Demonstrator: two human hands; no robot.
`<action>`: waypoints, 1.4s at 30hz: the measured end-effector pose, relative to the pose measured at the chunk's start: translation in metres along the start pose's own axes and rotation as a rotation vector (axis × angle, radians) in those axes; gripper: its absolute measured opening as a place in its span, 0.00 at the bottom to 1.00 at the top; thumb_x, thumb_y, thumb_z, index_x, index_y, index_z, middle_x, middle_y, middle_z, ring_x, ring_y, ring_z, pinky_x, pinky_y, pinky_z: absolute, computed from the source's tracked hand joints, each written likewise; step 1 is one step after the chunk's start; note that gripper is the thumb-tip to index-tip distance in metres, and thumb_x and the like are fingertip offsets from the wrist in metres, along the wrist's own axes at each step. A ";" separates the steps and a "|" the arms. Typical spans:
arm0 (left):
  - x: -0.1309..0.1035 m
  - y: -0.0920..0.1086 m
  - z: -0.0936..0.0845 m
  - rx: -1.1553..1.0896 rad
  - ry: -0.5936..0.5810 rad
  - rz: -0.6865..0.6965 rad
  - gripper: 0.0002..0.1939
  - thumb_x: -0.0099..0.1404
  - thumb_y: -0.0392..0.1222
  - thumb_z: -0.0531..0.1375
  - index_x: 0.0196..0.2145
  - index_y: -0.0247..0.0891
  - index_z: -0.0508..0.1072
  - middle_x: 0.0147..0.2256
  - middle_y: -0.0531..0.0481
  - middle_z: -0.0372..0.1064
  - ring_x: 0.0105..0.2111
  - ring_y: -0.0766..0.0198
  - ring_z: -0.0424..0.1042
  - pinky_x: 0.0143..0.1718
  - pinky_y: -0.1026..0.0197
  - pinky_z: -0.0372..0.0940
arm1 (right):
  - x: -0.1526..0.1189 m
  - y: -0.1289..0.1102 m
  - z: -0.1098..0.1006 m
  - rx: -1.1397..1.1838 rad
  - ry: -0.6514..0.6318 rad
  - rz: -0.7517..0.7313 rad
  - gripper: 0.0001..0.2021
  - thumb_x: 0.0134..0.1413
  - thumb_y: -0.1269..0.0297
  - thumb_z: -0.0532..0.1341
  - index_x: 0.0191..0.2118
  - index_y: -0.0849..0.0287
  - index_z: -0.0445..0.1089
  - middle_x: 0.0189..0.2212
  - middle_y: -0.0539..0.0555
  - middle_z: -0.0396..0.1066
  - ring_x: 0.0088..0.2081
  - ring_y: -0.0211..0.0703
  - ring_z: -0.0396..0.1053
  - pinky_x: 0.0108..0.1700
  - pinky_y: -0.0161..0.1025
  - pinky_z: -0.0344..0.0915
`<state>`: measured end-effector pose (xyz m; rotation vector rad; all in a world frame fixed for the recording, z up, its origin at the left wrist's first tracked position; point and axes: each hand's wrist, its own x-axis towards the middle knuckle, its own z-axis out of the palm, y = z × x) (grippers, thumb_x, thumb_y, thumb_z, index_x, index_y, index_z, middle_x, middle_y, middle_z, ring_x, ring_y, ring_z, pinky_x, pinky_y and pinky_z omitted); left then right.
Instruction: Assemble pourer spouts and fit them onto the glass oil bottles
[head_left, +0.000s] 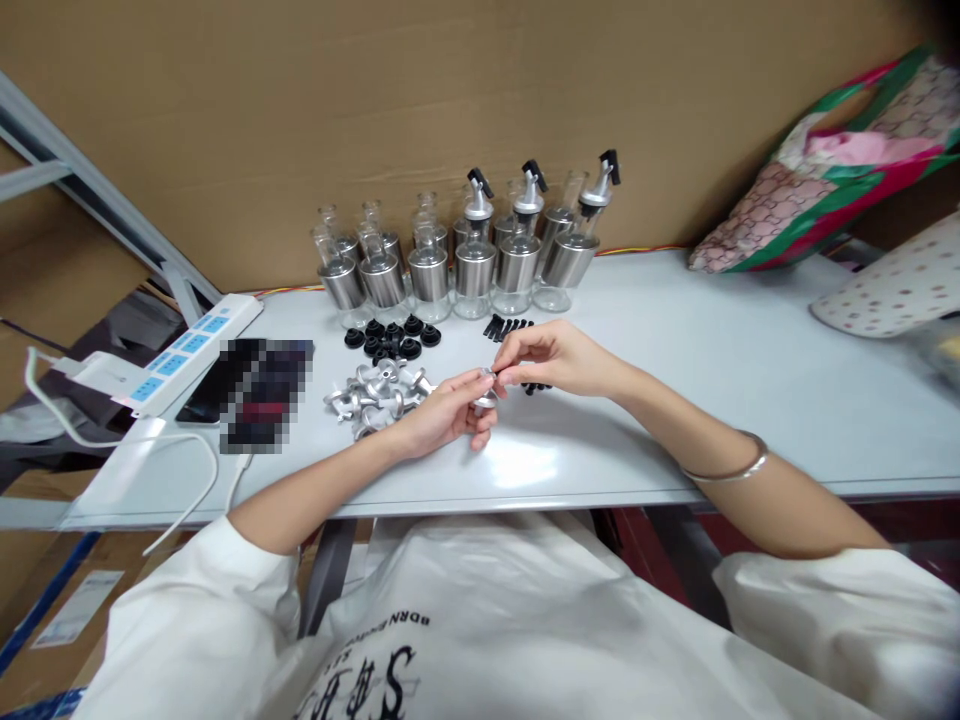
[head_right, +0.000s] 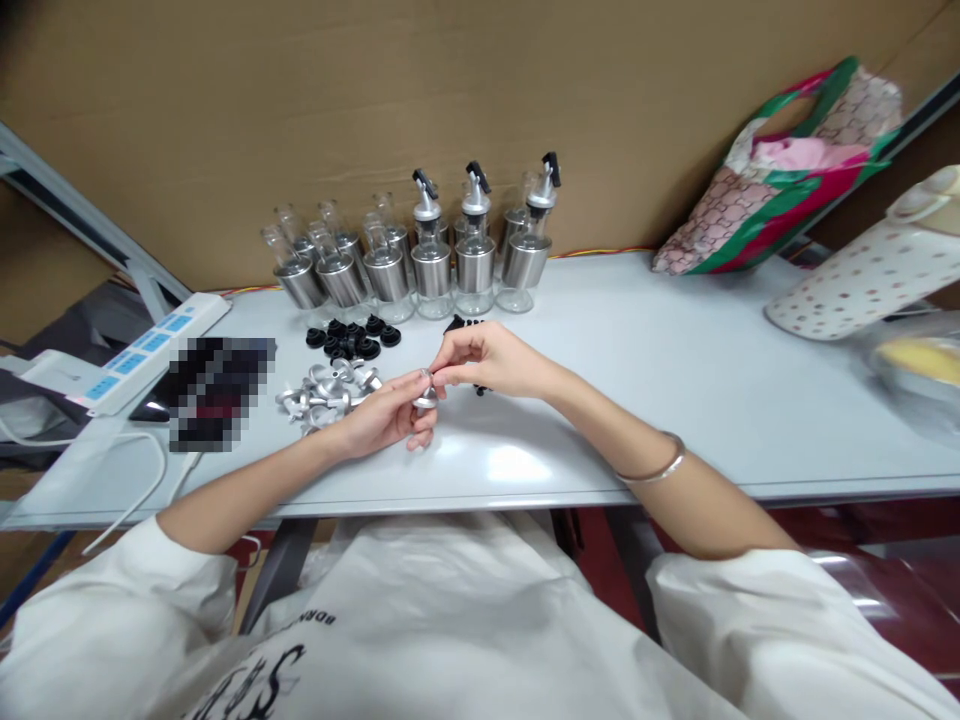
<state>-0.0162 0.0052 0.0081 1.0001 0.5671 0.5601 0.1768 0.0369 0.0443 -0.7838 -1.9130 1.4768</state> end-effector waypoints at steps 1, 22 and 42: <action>0.000 0.000 0.000 0.000 0.000 0.002 0.16 0.62 0.54 0.57 0.35 0.38 0.62 0.17 0.59 0.60 0.15 0.71 0.64 0.22 0.66 0.60 | 0.000 0.001 -0.001 0.011 -0.010 -0.003 0.12 0.45 0.59 0.68 0.28 0.63 0.71 0.24 0.51 0.73 0.28 0.37 0.69 0.33 0.37 0.64; -0.002 0.002 0.002 0.018 0.017 -0.028 0.16 0.57 0.47 0.64 0.36 0.37 0.62 0.18 0.62 0.58 0.15 0.73 0.62 0.21 0.66 0.57 | 0.000 0.001 -0.005 -0.149 -0.218 -0.011 0.16 0.60 0.55 0.55 0.46 0.62 0.69 0.38 0.54 0.70 0.37 0.38 0.64 0.39 0.37 0.60; 0.000 0.000 -0.001 0.036 -0.031 -0.006 0.20 0.55 0.55 0.65 0.26 0.35 0.66 0.18 0.56 0.64 0.20 0.70 0.66 0.28 0.63 0.62 | -0.001 0.000 0.009 0.310 -0.160 -0.048 0.16 0.55 0.61 0.63 0.48 0.57 0.65 0.43 0.54 0.72 0.46 0.40 0.69 0.46 0.38 0.65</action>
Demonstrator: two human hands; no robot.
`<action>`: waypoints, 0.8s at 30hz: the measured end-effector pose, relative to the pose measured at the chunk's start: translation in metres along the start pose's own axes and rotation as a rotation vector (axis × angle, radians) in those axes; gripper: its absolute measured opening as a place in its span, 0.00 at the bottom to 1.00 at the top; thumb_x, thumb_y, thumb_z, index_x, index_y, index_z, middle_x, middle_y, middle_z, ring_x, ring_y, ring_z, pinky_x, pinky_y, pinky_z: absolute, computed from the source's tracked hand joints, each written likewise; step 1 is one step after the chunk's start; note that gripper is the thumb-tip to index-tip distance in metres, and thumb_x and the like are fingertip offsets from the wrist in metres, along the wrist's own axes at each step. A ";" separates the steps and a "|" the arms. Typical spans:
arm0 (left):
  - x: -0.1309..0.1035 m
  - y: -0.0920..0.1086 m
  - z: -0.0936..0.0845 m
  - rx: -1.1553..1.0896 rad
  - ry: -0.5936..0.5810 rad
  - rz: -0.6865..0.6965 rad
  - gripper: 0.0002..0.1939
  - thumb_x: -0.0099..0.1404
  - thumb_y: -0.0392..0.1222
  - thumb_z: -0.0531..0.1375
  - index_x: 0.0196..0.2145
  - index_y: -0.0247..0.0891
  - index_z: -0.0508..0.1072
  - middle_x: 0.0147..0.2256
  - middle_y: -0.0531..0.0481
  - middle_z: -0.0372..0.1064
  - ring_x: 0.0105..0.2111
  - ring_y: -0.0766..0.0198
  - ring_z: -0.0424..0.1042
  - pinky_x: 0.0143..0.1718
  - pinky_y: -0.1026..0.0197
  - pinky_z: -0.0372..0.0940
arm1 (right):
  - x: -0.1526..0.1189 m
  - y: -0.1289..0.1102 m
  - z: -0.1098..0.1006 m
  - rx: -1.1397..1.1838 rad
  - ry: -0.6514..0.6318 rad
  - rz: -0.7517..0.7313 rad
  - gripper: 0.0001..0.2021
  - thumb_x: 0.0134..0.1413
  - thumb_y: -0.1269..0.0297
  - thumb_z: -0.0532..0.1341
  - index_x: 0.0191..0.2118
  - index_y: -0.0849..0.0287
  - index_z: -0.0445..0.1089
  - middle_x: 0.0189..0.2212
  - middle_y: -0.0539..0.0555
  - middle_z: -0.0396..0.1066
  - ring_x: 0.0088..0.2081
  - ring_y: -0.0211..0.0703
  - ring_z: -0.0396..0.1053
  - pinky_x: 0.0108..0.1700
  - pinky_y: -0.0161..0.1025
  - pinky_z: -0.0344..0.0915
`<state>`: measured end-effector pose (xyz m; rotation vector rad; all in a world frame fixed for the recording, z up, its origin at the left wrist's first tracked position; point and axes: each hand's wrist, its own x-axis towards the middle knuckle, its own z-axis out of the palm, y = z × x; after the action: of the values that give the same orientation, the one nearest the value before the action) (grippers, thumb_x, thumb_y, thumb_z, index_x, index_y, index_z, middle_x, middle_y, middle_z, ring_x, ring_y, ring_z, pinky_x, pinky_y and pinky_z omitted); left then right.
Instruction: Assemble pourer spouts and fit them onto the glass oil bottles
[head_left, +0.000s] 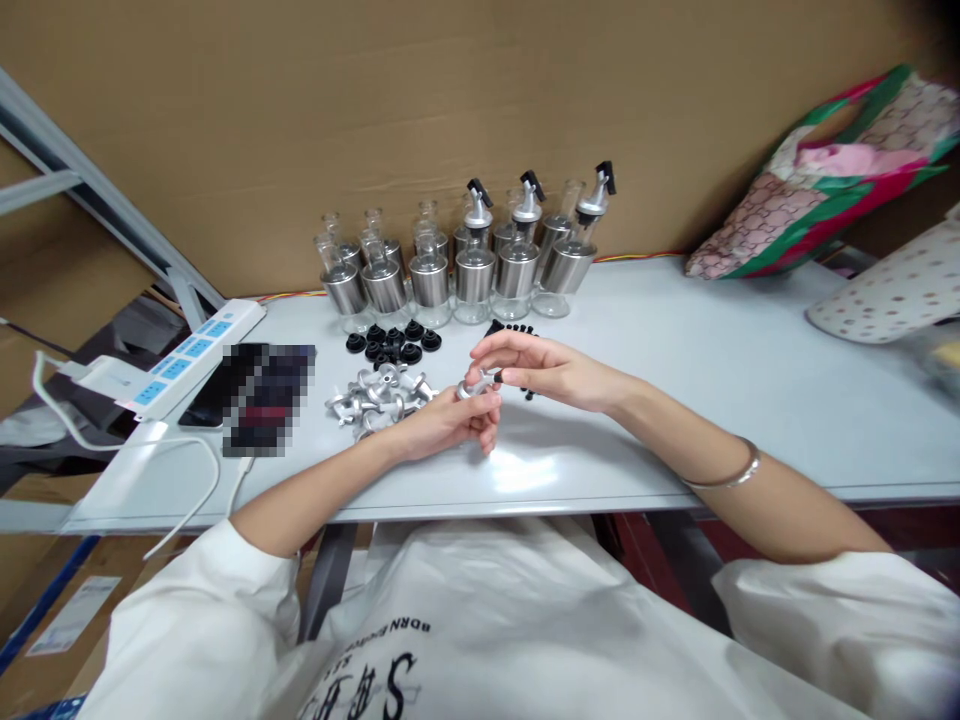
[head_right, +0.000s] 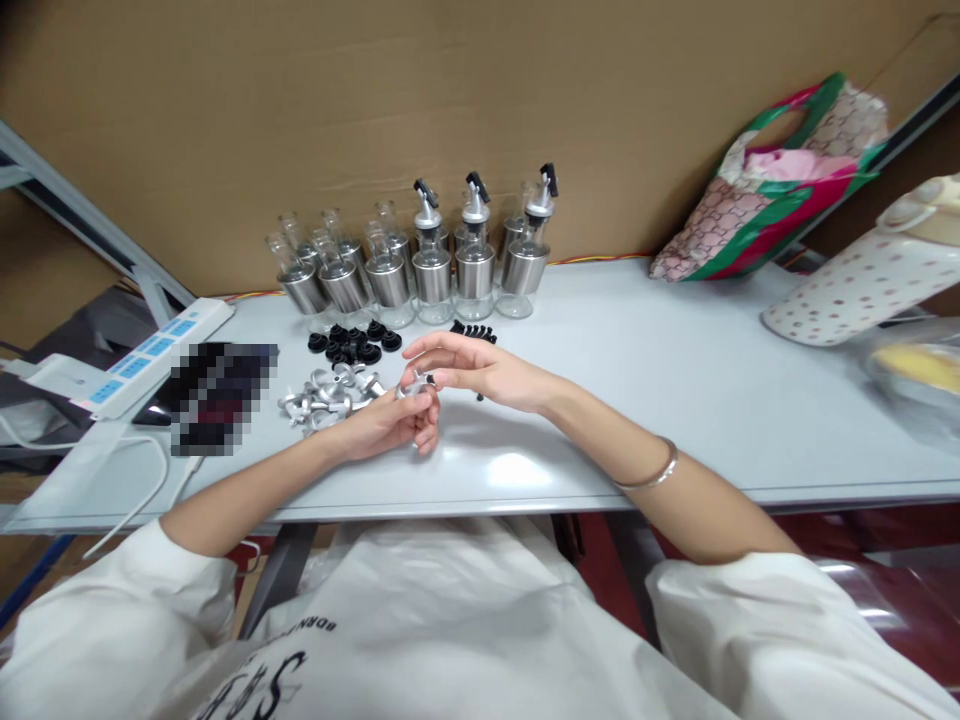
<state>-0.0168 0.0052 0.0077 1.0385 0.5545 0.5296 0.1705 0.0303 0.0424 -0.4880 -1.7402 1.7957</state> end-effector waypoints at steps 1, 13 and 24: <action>0.000 0.000 0.000 -0.002 0.002 -0.005 0.19 0.55 0.55 0.64 0.27 0.35 0.66 0.18 0.56 0.64 0.20 0.70 0.66 0.28 0.63 0.62 | 0.001 0.001 0.001 0.009 0.015 0.000 0.16 0.54 0.61 0.64 0.47 0.57 0.65 0.42 0.54 0.72 0.44 0.40 0.69 0.45 0.38 0.66; -0.015 0.032 -0.002 0.141 -0.077 -0.123 0.23 0.60 0.60 0.57 0.41 0.36 0.65 0.27 0.49 0.69 0.19 0.72 0.62 0.18 0.67 0.52 | 0.001 -0.006 0.001 0.137 0.307 -0.059 0.17 0.50 0.57 0.65 0.44 0.55 0.67 0.36 0.52 0.70 0.39 0.41 0.68 0.41 0.40 0.66; -0.030 0.069 -0.042 1.269 0.819 0.463 0.08 0.62 0.36 0.50 0.37 0.39 0.67 0.32 0.50 0.68 0.32 0.64 0.67 0.36 0.62 0.62 | 0.005 -0.005 -0.008 0.256 0.480 -0.063 0.07 0.54 0.60 0.61 0.36 0.57 0.67 0.31 0.51 0.66 0.37 0.41 0.69 0.30 0.36 0.68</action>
<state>-0.0770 0.0412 0.0582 2.1948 1.4910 1.0716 0.1721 0.0394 0.0476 -0.6799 -1.1706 1.6554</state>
